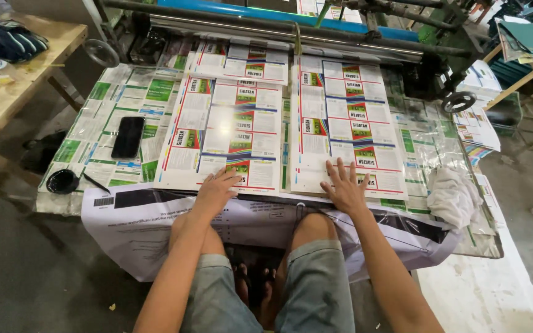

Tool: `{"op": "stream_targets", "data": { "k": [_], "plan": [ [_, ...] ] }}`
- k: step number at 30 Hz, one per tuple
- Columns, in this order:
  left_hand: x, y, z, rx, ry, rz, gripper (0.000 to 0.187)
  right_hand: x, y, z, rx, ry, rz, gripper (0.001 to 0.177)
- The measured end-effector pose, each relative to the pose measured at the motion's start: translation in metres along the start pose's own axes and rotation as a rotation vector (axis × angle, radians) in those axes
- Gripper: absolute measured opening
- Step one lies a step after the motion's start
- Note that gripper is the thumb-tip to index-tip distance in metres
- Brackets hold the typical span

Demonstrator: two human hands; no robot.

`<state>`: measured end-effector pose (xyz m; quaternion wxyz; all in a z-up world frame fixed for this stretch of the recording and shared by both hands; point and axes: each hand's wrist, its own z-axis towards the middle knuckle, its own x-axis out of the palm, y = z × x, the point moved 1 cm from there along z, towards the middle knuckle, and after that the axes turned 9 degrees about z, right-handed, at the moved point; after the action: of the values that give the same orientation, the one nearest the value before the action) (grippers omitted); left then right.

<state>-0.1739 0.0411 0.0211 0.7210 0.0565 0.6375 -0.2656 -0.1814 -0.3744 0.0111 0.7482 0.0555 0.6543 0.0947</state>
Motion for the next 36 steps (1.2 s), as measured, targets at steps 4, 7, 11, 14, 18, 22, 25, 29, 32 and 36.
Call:
{"op": "stream_targets", "data": {
  "k": [4,7,11,14,18,22,25,29,32,36],
  "plan": [
    [0.016,0.012,0.001,0.002,-0.049,-0.095,0.046,-0.006,-0.005,0.033,0.02,0.044,0.01,0.075],
    [0.023,0.019,0.003,0.014,-0.084,-0.117,0.037,-0.005,-0.01,0.055,0.019,0.068,0.025,0.076],
    [0.02,0.019,0.001,0.097,-0.198,-0.065,0.023,-0.006,-0.013,0.076,0.036,0.092,0.02,0.077],
    [0.013,0.014,0.0,0.129,-0.259,-0.036,0.019,-0.005,-0.016,0.092,0.048,0.113,0.024,0.077],
    [0.007,0.009,0.001,0.072,-0.303,-0.06,0.005,-0.003,-0.018,0.112,0.085,0.141,0.018,0.082],
    [-0.018,-0.006,0.001,0.095,-0.447,-0.195,0.008,0.005,-0.01,0.091,0.071,0.121,0.017,0.09],
    [-0.017,-0.002,0.001,-0.017,-0.461,-0.365,0.014,-0.002,-0.001,0.048,-0.014,0.129,0.003,0.099],
    [-0.001,0.02,0.014,-0.258,-0.171,-0.643,0.016,-0.026,0.0,-0.002,-0.157,0.23,-0.021,0.103],
    [0.025,0.039,0.021,-0.239,-0.118,-0.846,0.02,-0.048,0.002,-0.021,-0.171,0.267,-0.045,0.091],
    [0.006,0.024,0.017,-0.368,-0.07,-0.734,0.022,-0.08,0.011,-0.028,-0.268,0.272,-0.114,0.069]
  ]
}}
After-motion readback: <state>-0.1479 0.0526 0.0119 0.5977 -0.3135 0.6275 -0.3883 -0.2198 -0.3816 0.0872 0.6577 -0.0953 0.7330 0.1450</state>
